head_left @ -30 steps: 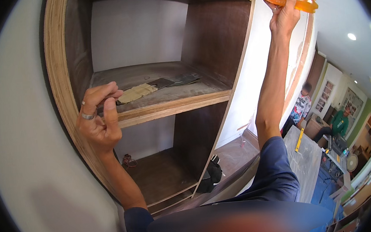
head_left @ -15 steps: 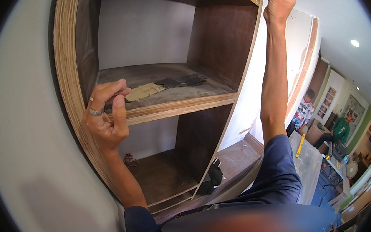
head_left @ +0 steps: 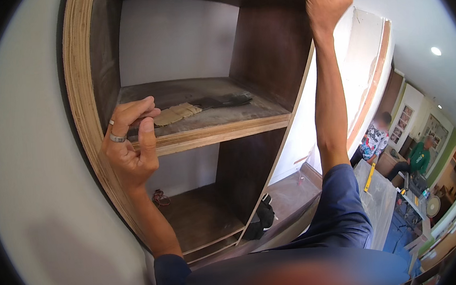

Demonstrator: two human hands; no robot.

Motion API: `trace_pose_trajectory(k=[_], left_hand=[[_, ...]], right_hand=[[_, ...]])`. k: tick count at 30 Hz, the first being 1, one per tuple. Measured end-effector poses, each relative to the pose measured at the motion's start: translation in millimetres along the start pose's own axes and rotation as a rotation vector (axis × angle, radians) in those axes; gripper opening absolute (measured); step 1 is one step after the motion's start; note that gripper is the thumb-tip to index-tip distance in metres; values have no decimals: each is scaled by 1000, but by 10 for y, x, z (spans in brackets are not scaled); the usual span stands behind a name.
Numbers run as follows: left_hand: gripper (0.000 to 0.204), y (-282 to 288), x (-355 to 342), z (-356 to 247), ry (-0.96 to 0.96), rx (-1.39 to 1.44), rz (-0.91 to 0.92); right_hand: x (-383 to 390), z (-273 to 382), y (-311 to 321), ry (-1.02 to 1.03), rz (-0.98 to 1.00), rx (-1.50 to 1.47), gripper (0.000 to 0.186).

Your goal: The person applies a liquid finish to wooden furniture pieces using a plastic bottle with a sponge applicator. They first treat a small wooden strip, then move to a larger curved shelving unit, applying the finish to the edges and shelves.

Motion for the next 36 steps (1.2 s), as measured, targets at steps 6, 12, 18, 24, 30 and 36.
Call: trace_pose_trajectory(k=[6, 12, 18, 24, 30, 36], left_hand=[[25, 10, 5, -12, -3, -6, -25], [23, -10, -23, -14, 5, -22, -39], [23, 9, 14, -10, -5, -24, -34], [25, -8, 1, -19, 2, -60, -10], [24, -4, 7, -36, -4, -68, -32], [24, -3, 2, -24, -32, -93, -27]], right_hand=[[12, 44, 253, 6, -36, 118, 33], [-59, -29, 273, -3, -89, 125, 35], [11, 9, 134, -14, -54, 30, 36], [90, 0, 328, -32, -53, 32, 33], [148, -33, 157, -15, -33, 8, 34], [191, -64, 384, -58, -93, 47, 33]])
Point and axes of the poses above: each hand's wrist, its own x-axis away from the middle knuckle, its own y-axis out of the back of the hand, z = x × y, the point moved 5 cm from there along -x, towards the middle knuckle, and after that the axes turned 4 degrees about -y, right-handed, at the moved point
